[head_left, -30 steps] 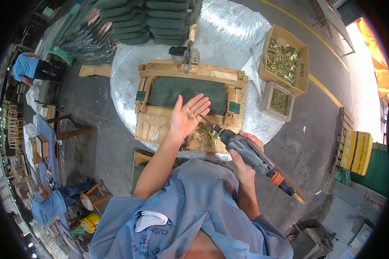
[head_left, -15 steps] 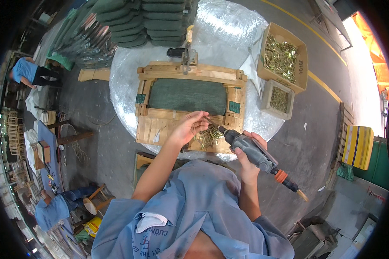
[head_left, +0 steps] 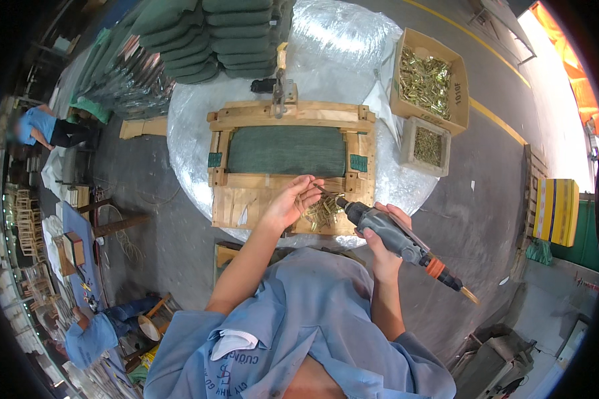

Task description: The person places green fabric pieces into a wooden jig and uses a pneumatic nail gun to fasten them with small metal fasteners. The person repeatedly loads fasteners, aligns the fabric, and drives fasteners into the jig, then removes and restacks the finished cushion pieces.

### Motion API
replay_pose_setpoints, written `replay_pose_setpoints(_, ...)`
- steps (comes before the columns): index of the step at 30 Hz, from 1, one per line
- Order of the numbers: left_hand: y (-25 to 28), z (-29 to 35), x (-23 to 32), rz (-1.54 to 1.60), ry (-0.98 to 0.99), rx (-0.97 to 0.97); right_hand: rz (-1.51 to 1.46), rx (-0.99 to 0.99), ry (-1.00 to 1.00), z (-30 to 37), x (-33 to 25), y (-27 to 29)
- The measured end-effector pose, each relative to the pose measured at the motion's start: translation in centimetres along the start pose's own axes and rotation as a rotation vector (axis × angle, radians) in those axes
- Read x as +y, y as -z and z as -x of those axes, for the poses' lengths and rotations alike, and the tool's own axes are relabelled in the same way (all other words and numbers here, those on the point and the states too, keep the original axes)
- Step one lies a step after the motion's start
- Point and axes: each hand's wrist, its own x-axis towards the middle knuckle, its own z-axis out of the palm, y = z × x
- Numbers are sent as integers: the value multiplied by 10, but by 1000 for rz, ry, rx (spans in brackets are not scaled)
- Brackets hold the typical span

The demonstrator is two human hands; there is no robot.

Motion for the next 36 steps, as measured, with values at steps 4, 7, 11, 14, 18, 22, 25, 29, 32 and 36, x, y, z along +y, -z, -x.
replay_pose_setpoints(4,-5,-1,-3,91,29,-33,-8,9,0,1,0,-1)
replay_pose_setpoints(7,-9,-2,-3,115,47,-48,-3,17,25,1,3,-2)
replay_pose_setpoints(11,-20,-2,-6,156,23,17,5,29,53,1,6,-2)
replay_pose_setpoints(14,-15,-3,-7,135,22,-37,10,31,36,-1,8,-1)
replay_pose_setpoints(18,-19,-3,-12,194,28,-35,14,24,38,-5,8,1)
replay_pose_setpoints(22,-24,-8,-15,263,47,-1,42,19,54,-10,9,1)
replay_pose_setpoints(25,-25,-11,-14,263,70,20,107,-24,115,-15,17,8)
replay_pose_setpoints(29,-20,-20,-12,270,94,23,108,-41,117,-22,23,9)
replay_pose_setpoints(32,-21,-24,-12,260,92,84,127,-50,107,-27,25,10)
replay_pose_setpoints(36,-27,-28,-10,238,66,107,78,20,24,-34,18,2)
